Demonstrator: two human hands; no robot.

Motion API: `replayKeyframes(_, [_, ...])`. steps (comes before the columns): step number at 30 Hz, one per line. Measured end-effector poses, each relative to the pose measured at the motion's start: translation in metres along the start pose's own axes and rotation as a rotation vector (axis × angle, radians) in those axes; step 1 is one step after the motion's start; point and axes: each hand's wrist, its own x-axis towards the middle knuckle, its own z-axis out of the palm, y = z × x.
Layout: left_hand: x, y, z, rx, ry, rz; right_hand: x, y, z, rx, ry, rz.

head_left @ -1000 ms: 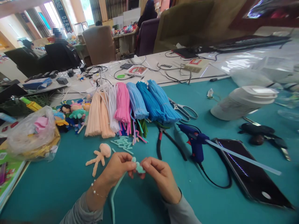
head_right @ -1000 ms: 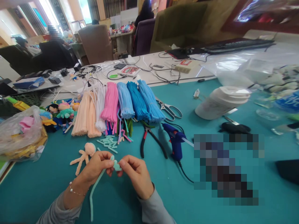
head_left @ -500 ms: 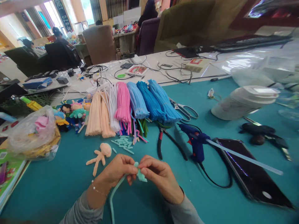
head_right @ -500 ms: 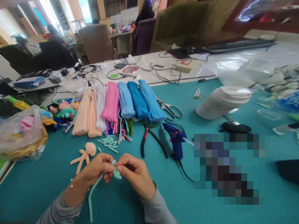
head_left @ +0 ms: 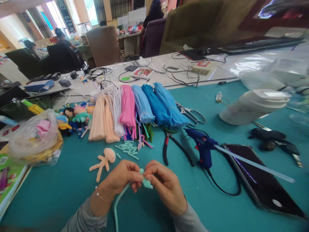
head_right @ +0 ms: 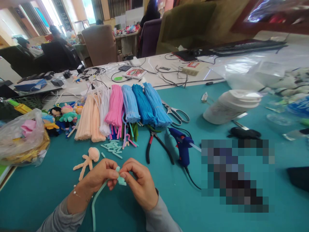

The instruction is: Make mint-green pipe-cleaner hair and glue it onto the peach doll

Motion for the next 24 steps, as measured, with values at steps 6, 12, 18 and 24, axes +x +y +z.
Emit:
replayKeyframes(6, [0.0007,0.001,0.0005,-0.011,0.009,0.012,0.0004,-0.0022,0.0016,0.014,0.021,0.035])
replayKeyframes(12, [0.0012,0.0069,-0.0003,-0.033,0.068,0.096,0.0,0.0022,-0.0021,0.126,0.116,0.131])
replayKeyframes(18, [0.0032,0.0048,0.0037,-0.048,0.139,0.192,-0.0014,0.0037,-0.0015,0.028,0.093,0.12])
replayKeyframes(24, [0.0052,-0.0007,0.003,0.035,0.125,0.224,-0.0012,0.0022,0.0007,0.01,0.108,0.098])
